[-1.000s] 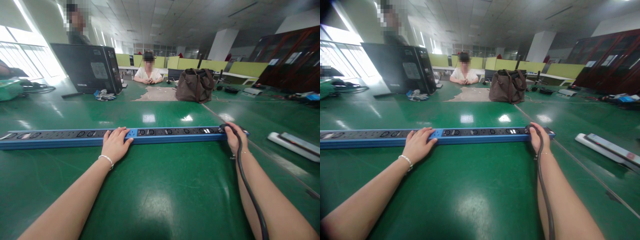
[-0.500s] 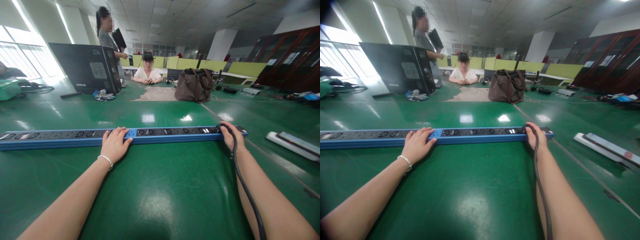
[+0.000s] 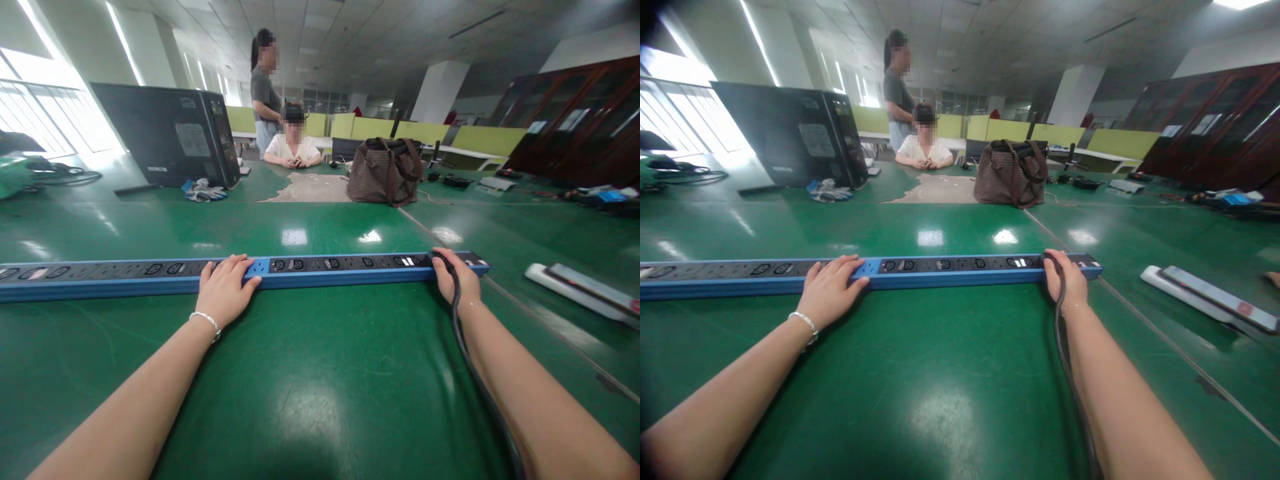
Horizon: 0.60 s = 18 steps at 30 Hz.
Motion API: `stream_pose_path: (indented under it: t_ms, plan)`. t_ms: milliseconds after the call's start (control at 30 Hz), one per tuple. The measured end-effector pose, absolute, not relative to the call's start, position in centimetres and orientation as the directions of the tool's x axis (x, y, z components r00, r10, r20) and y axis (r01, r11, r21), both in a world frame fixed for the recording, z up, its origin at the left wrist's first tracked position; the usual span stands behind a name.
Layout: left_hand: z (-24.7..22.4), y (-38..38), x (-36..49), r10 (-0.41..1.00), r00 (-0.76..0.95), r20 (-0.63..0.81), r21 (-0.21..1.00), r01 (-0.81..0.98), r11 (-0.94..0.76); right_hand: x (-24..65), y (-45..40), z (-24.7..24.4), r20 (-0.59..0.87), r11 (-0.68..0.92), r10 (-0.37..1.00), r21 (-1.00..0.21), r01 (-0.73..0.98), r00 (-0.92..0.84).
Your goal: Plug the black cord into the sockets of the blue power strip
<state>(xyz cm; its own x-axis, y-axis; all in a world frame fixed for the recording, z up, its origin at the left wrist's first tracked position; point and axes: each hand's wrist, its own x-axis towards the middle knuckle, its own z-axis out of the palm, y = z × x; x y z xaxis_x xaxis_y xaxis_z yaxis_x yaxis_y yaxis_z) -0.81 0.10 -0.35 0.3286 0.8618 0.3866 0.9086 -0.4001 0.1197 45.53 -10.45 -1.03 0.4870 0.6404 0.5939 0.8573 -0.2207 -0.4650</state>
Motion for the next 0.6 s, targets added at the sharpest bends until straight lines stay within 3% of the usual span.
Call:
stream_pose_path:
  t_ms: [600]
  plan:
    - [-0.54, 0.11, -0.85, 0.851, 0.331, 0.407, 0.103, 0.909, -0.403, 45.91, -10.79, -0.08, 0.523, -0.311, 0.696, -0.398, 0.863, 0.492]
